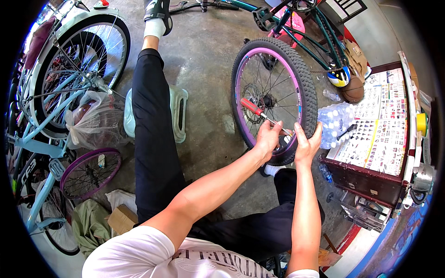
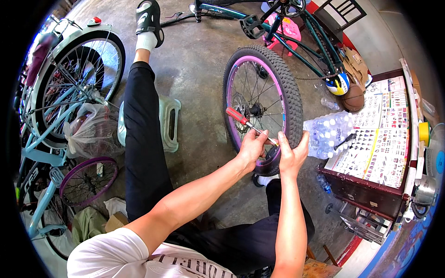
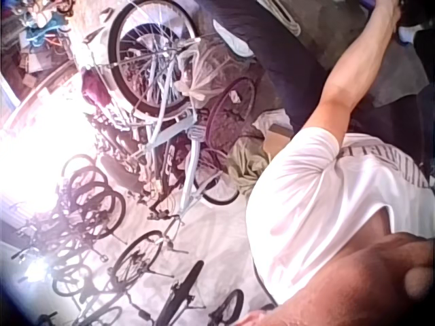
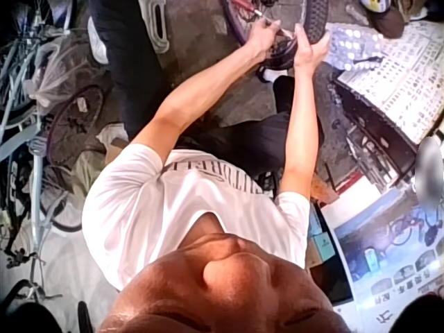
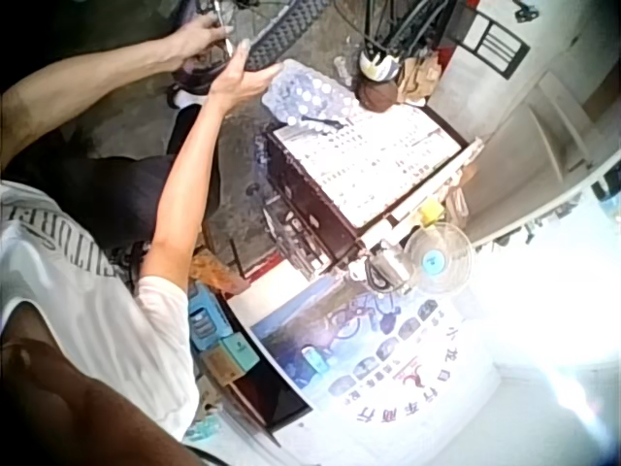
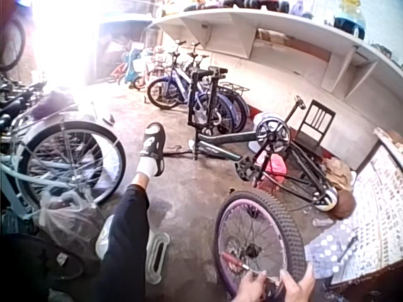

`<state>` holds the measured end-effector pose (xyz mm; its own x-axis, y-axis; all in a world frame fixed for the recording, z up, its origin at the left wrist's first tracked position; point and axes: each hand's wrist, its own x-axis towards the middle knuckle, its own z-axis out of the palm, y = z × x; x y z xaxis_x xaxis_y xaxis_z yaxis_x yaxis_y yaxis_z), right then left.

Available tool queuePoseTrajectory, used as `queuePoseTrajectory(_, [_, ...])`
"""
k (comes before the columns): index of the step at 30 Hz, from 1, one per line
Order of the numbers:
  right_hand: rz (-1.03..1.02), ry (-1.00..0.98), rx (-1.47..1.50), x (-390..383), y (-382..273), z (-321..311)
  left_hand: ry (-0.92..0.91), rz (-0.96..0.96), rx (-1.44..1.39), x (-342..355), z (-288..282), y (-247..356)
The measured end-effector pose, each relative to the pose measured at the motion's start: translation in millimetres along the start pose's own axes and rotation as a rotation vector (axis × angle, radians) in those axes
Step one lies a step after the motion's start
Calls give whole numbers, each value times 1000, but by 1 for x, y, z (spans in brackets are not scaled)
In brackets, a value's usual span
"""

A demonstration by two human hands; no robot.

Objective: The person wipes a tool with a cloth and then uses a screwdriver to work on a bicycle wheel.

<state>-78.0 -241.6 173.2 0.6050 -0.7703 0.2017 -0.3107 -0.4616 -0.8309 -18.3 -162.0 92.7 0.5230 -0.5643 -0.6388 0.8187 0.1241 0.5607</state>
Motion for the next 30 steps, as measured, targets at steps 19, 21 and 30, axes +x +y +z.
queuePoseTrajectory(19, [-5, 1, 5, 1, 1, 1, -14, -7, 2, 5, -3, -3])
queuePoseTrajectory(21, [5, -2, 9, 1, 1, 1, -12, -9, 0, 5, -2, -2])
queuePoseTrajectory(30, [24, 0, 20, 2, 1, 2, -37, -19, 16, 7, -3, -3])
